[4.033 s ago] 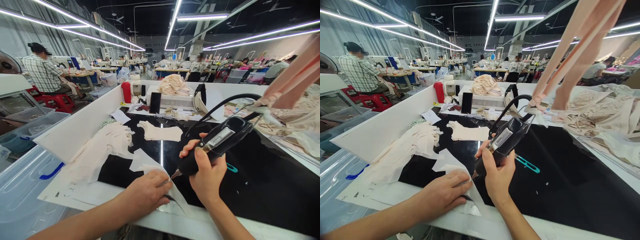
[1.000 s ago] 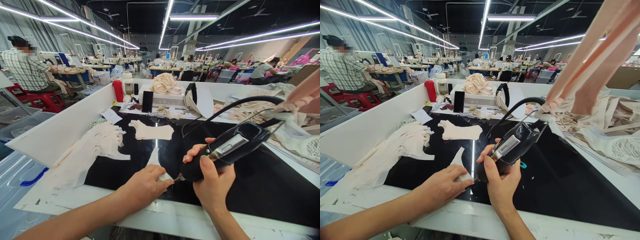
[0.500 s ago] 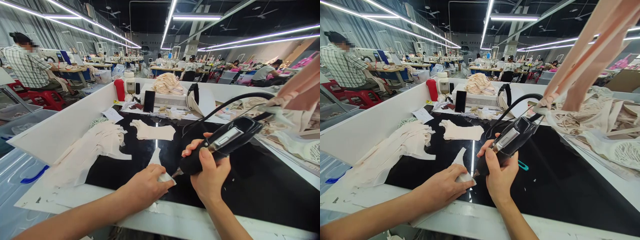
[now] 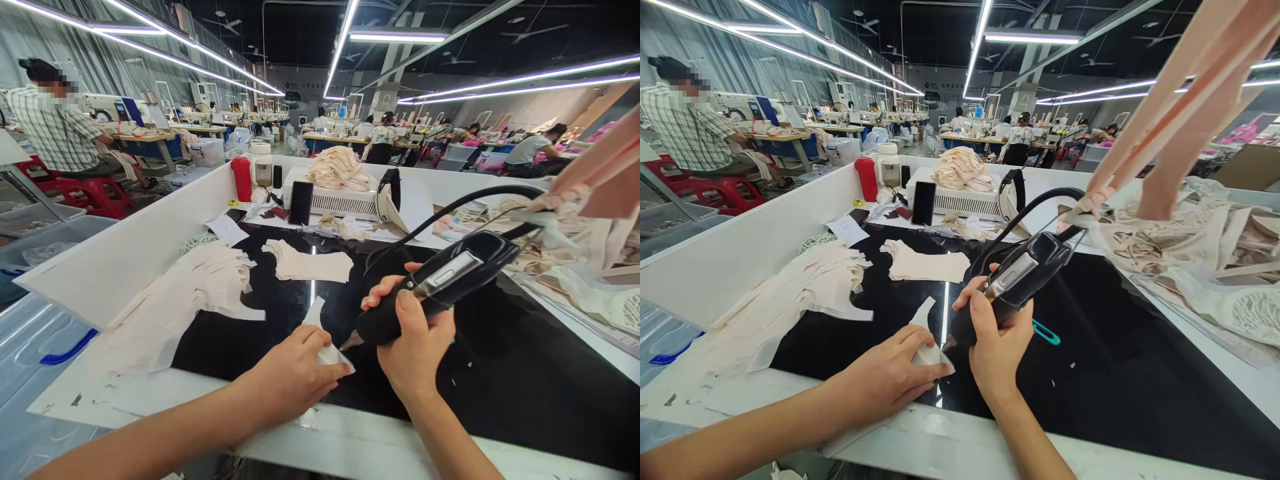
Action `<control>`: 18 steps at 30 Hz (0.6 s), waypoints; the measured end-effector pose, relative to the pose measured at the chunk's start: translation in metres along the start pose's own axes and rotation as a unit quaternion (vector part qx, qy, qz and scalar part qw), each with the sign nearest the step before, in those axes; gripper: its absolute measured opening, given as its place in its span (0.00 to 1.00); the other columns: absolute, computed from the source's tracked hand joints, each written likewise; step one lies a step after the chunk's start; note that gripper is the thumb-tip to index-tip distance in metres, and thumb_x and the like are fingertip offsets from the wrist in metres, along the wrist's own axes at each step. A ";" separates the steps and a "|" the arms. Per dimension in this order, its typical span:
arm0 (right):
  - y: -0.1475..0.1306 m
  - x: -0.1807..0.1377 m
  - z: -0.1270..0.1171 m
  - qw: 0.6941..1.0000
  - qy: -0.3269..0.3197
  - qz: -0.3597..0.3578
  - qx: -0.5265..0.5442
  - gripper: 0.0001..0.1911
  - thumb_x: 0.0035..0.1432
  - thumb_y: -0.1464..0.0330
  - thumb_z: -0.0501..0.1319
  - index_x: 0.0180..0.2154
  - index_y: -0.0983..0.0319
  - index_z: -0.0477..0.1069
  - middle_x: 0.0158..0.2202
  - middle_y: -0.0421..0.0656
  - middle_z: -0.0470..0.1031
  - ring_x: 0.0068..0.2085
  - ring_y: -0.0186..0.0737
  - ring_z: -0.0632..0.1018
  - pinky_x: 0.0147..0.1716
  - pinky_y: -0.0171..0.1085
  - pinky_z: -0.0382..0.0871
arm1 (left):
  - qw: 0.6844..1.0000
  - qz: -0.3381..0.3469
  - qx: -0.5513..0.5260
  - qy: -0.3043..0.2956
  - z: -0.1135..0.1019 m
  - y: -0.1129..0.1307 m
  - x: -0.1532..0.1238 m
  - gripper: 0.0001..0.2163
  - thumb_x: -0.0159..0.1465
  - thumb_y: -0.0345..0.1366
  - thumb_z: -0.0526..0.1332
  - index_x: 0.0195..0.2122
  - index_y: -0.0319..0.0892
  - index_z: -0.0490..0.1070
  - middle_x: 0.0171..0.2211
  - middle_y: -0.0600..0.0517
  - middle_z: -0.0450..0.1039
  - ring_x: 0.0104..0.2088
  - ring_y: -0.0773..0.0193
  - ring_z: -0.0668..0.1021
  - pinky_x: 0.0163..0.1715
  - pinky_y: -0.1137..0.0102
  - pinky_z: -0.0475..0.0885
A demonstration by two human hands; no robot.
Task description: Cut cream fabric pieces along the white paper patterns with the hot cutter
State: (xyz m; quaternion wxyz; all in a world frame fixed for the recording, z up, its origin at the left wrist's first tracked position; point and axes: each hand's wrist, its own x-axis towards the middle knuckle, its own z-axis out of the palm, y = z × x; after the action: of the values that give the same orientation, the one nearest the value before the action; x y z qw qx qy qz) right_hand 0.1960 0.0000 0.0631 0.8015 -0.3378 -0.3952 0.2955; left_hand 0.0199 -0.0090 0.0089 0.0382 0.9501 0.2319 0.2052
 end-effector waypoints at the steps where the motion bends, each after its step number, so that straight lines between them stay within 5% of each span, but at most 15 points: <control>1: 0.001 0.001 0.001 1.000 -0.001 -0.001 0.001 0.19 0.55 0.62 0.72 0.47 0.56 0.70 0.29 0.34 0.76 0.26 0.35 0.75 0.28 0.37 0.73 | 1.000 0.002 -0.001 0.002 0.000 0.000 0.000 0.14 0.74 0.37 0.61 0.58 0.48 0.76 0.51 0.40 0.69 0.55 0.50 0.73 0.55 0.58 0.76; 10: 0.003 -0.003 0.002 1.000 -0.015 0.015 -0.019 0.19 0.57 0.63 0.72 0.47 0.56 0.70 0.29 0.35 0.77 0.27 0.35 0.76 0.30 0.37 0.74 | 1.000 -0.015 -0.004 0.000 0.005 0.008 -0.003 0.15 0.72 0.36 0.63 0.59 0.48 0.74 0.52 0.41 0.69 0.55 0.49 0.73 0.57 0.55 0.76; 18: -0.006 -0.012 -0.004 1.000 -0.021 0.015 -0.017 0.20 0.57 0.63 0.72 0.48 0.56 0.70 0.31 0.35 0.76 0.27 0.34 0.76 0.30 0.37 0.74 | 1.000 -0.006 -0.011 -0.007 -0.006 0.007 -0.008 0.12 0.74 0.36 0.60 0.55 0.37 0.72 0.51 0.41 0.73 0.55 0.51 0.75 0.58 0.58 0.75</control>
State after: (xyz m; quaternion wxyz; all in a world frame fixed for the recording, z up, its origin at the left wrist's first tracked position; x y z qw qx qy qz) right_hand 0.1945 -0.0136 0.0605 0.7827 -0.3512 -0.4115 0.3078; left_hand 0.0140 -0.0193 0.0128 0.0513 0.9497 0.2349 0.2008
